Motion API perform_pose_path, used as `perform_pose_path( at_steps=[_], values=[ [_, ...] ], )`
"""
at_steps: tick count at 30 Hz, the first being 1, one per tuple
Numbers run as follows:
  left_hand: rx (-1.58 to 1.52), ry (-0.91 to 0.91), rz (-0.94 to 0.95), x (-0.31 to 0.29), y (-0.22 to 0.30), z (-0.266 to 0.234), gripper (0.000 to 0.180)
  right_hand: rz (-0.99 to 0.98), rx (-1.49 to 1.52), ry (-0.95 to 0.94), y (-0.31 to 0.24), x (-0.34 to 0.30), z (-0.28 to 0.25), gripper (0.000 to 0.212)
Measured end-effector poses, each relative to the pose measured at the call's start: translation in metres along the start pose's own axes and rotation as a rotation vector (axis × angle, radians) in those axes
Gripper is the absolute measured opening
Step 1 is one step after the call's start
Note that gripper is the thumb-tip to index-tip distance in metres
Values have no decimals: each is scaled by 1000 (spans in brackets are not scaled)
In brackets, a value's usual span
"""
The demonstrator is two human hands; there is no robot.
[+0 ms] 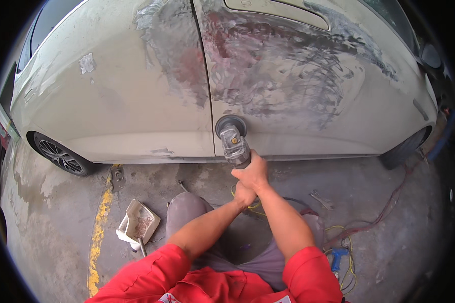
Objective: The person uses a heat gun, a hammer, and a screwdriver to work on a dent on a car door. They then use a power sander to smooth the surface of the door.
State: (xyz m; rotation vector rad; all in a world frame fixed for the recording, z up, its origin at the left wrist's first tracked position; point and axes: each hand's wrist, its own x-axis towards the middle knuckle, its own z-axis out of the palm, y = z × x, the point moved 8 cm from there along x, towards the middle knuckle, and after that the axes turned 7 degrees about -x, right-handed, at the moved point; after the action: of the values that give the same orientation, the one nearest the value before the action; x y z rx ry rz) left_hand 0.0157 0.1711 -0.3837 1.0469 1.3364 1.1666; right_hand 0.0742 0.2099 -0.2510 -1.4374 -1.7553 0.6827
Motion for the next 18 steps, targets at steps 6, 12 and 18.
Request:
perform_pose_path(
  at_steps=[6,12,18],
  values=[
    [-390,53,126,19,23,-4,50,-39,83,49,-32,18,-18,52],
    [-261,26,-14,-4,0,7,54,61,-21,-32,26,1,3,58],
    [-219,19,104,22,41,-11,41,-70,96,12,-27,26,-14,56]
  ],
)
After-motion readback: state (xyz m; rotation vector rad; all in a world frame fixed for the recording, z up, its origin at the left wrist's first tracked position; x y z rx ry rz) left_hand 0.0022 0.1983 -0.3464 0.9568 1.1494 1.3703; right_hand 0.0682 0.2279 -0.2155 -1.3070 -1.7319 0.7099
